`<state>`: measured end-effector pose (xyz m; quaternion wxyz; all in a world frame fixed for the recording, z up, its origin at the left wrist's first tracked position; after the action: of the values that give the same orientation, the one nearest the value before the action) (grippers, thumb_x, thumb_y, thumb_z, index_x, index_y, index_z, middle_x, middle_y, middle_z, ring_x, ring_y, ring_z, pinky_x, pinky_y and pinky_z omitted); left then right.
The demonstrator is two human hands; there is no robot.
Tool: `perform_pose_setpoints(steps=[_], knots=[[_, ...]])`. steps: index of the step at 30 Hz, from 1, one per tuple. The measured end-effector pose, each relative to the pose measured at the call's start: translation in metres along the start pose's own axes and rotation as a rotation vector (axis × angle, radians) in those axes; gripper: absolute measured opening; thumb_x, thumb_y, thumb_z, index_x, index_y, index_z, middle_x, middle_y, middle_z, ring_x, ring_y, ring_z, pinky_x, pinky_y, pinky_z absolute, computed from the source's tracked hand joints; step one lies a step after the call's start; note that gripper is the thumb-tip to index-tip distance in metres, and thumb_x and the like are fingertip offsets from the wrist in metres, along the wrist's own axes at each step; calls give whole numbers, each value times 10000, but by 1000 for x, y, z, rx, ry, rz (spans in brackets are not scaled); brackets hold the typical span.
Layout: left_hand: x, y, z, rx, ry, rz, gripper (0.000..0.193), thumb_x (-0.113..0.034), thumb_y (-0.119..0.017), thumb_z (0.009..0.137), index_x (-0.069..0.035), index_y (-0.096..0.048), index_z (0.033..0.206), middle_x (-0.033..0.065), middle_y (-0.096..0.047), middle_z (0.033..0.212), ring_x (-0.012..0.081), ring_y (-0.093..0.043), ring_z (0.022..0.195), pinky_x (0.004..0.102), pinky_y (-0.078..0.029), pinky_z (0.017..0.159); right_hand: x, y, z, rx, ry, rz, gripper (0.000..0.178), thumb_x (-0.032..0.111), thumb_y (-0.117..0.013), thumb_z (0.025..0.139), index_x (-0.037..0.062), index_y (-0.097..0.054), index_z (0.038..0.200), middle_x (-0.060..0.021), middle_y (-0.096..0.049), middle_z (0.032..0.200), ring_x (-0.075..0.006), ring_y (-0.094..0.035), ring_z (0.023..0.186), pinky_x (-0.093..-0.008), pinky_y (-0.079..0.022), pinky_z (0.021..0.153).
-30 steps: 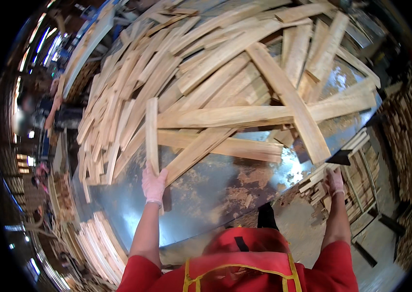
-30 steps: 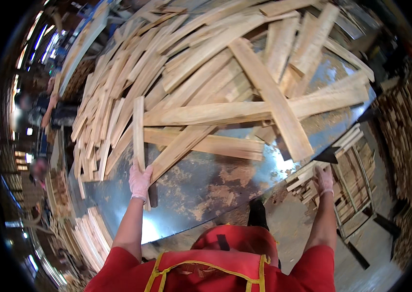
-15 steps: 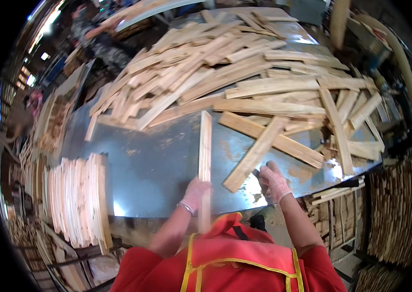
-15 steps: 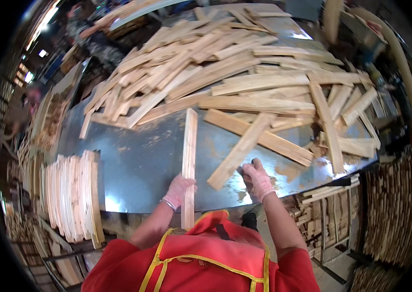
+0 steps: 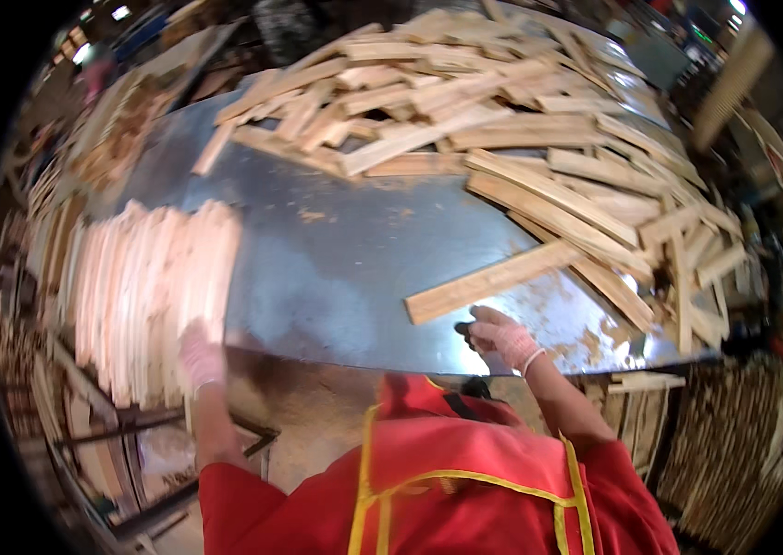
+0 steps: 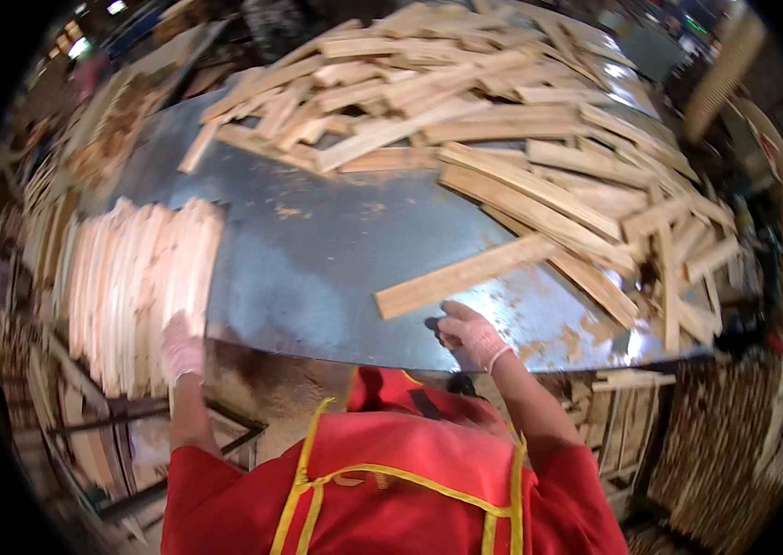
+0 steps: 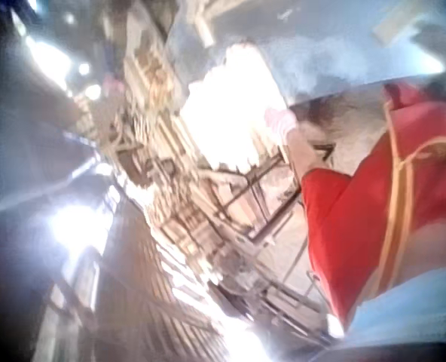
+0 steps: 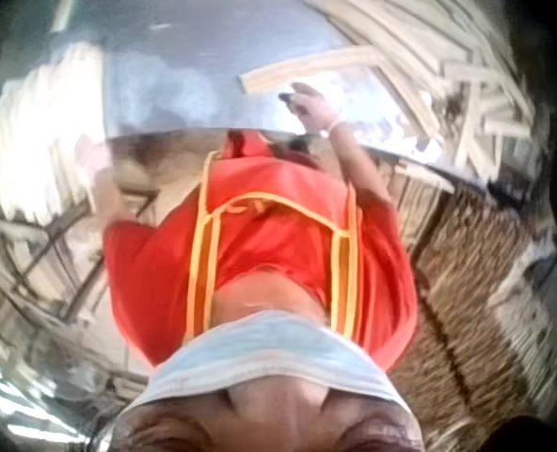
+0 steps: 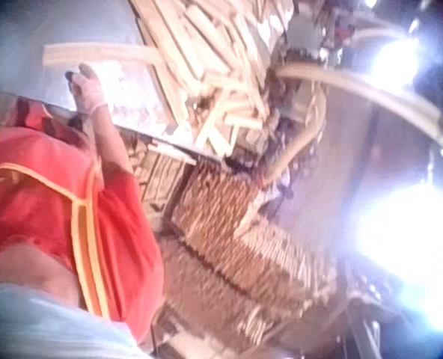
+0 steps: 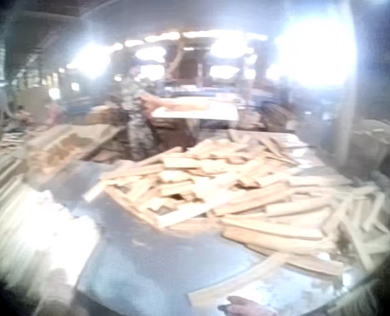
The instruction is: The person picks up thin wooden planks from a large pile on a metal table and stacks them neatly on the left side. They handle the planks one by one, aligning them to form a growing stack. The process is repetitive and continues throughout the clip.
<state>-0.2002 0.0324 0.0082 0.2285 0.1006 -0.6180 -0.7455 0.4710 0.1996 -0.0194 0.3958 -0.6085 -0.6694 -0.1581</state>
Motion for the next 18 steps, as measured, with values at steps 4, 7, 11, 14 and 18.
perform_pose_setpoints(steps=[4,7,11,14,18], knots=[[-92,36,37,363,173,254,796,-384,-582,1031,-53,-284,1690,184,-353,1727,314,-328,1607,424,-234,1341,55,122,13,-409,552,-413,644,234,-805,942,37,-555,1501,-113,-705,1193,-212,-678,1079,-352,-554,961],[-190,27,32,386,-128,324,805,-479,-512,1068,-43,-265,1699,133,-299,1769,273,-253,1645,406,-180,1357,144,163,-11,-872,494,-1290,767,281,-857,852,97,-536,1525,-180,-588,1527,-329,-564,1423,-466,-473,1143],[-403,56,-14,351,-599,-368,864,-492,-776,866,-117,-484,1588,132,-475,1627,319,-402,1532,505,-290,1280,179,198,-10,-806,173,-1713,906,371,-872,776,137,-487,1562,-172,-550,1542,-402,-546,1406,-525,-431,1160],[-501,69,-31,345,-749,-299,944,-481,-825,832,-111,-438,1608,148,-495,1592,333,-422,1506,507,-325,1251,162,165,3,-680,252,-1787,887,359,-849,768,168,-476,1549,-170,-587,1472,-399,-582,1340,-528,-446,1110],[-540,58,-33,435,-749,-306,955,-446,-852,803,-102,-425,1585,146,-605,1402,344,-568,1318,486,-448,1118,144,150,-16,-583,183,-1427,818,336,-840,773,222,-536,1523,-188,-659,1292,-411,-605,1285,-485,-508,1048]])
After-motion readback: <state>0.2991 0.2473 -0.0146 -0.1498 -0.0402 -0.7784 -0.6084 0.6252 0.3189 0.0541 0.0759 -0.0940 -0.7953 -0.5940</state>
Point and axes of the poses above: each hand's wrist, its own z-axis towards the middle knuckle, its own y-axis out of the back of the hand, x = y × z, the point moved 5 cm from there along z, towards the middle knuckle
